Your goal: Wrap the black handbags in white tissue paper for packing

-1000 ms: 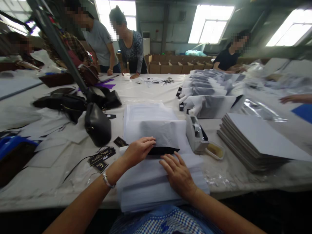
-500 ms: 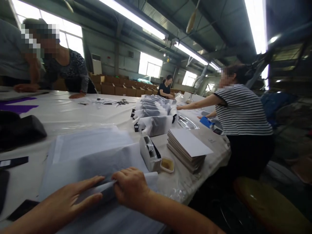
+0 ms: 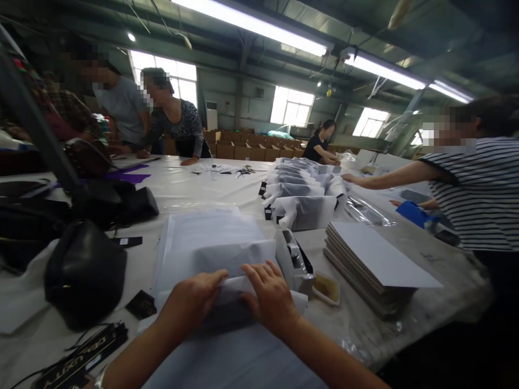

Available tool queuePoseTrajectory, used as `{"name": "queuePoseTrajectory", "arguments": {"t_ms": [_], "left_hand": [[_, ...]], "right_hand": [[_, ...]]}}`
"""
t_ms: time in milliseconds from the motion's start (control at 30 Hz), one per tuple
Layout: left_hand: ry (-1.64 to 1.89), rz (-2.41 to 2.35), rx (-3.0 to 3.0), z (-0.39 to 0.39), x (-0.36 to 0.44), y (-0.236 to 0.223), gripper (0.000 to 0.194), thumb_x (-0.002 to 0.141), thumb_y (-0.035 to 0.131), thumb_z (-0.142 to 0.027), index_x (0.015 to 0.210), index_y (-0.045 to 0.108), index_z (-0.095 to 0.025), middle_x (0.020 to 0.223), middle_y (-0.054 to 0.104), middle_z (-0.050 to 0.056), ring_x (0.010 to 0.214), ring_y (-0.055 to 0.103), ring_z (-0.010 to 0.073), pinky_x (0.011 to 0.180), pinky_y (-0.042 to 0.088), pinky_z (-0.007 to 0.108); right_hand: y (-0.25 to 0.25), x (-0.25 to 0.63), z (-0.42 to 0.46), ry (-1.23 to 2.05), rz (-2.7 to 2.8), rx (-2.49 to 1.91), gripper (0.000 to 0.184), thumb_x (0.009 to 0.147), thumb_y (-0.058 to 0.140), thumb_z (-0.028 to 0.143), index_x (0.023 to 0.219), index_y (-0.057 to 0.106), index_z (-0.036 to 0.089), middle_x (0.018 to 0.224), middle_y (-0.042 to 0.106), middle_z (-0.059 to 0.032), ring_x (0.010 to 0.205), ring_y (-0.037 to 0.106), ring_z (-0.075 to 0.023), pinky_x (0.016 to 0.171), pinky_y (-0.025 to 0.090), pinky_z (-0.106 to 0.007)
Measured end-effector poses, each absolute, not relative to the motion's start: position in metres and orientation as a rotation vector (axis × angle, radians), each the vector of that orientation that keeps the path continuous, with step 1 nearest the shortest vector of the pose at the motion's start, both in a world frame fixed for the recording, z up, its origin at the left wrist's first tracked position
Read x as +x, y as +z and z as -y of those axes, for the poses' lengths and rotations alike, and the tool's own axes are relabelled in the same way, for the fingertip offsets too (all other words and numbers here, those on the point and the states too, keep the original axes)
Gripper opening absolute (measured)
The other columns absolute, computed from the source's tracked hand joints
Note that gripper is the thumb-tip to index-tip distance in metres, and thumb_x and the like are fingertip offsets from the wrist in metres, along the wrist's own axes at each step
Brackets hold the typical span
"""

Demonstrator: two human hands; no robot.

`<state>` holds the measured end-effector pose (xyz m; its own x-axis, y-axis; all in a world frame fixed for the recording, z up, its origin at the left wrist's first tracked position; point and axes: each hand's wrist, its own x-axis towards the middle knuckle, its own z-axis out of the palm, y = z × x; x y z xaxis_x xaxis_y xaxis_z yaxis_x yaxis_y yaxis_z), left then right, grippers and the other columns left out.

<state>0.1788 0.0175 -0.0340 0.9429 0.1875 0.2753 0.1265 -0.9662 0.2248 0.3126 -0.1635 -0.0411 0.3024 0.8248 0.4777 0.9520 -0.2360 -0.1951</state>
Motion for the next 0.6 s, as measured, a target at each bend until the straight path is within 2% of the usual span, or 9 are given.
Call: {"name": "queuePoseTrajectory", "arguments": {"t_ms": [133,233,367,433,533,600], "left_hand": [[0.439,-0.251,2.877,-0.019,0.184,-0.028,0.032,0.1,0.039,-0.028,0.119,0.063,-0.023,0.102,0.076,0.006,0.088,0.073,0.0254,0.072,0.056,0.034],[0.452,-0.252,2.863,-0.021,0.188,-0.027,0.031,0.102,0.037,-0.033,0.113,0.065,-0.024,0.1,0.076,0.004,0.088,0.074,0.0252,0.071,0.055,0.033],[0.456,-0.265,2.87,-0.023,0.193,-0.026,0.03,0.102,0.037,-0.034,0.105,0.065,-0.025,0.093,0.076,0.002,0.083,0.074,0.0244,0.067,0.053,0.032],[0.452,-0.283,2.879,-0.024,0.195,-0.023,0.028,0.102,0.038,-0.034,0.102,0.065,-0.025,0.089,0.076,0.001,0.08,0.073,0.024,0.065,0.051,0.031],[0.414,-0.294,2.881,-0.025,0.195,-0.017,0.028,0.101,0.039,-0.034,0.098,0.065,-0.025,0.084,0.075,0.0,0.078,0.073,0.0228,0.064,0.049,0.029],[0.392,-0.286,2.868,-0.024,0.194,-0.013,0.026,0.1,0.043,-0.04,0.102,0.064,-0.025,0.09,0.075,0.001,0.082,0.073,0.0233,0.067,0.05,0.03]], "right_hand": [[-0.041,0.327,0.153,-0.448,1.587,-2.127,0.029,0.09,0.053,0.014,0.118,0.057,0.02,0.097,0.07,-0.0054,0.091,0.063,-0.0214,0.108,0.037,-0.044],[-0.04,0.33,0.15,-0.515,1.583,-2.126,0.029,0.089,0.05,0.011,0.115,0.059,0.02,0.093,0.07,-0.0044,0.088,0.063,-0.0201,0.108,0.036,-0.043],[-0.038,0.327,0.149,-0.479,1.567,-2.121,0.033,0.088,0.056,0.018,0.121,0.056,0.021,0.104,0.069,-0.0058,0.096,0.062,-0.0224,0.109,0.033,-0.045],[-0.036,0.328,0.148,-0.451,1.587,-2.138,0.026,0.088,0.06,0.022,0.114,0.058,0.022,0.103,0.069,-0.0052,0.096,0.062,-0.0231,0.108,0.033,-0.045],[-0.03,0.335,0.144,-0.441,1.63,-2.207,0.009,0.09,0.057,0.017,0.094,0.062,0.024,0.089,0.069,-0.0024,0.086,0.062,-0.0211,0.104,0.037,-0.042],[-0.026,0.341,0.142,-0.448,1.648,-2.239,0.012,0.091,0.055,0.015,0.087,0.063,0.024,0.082,0.068,-0.0015,0.081,0.062,-0.0199,0.099,0.039,-0.039]]}}
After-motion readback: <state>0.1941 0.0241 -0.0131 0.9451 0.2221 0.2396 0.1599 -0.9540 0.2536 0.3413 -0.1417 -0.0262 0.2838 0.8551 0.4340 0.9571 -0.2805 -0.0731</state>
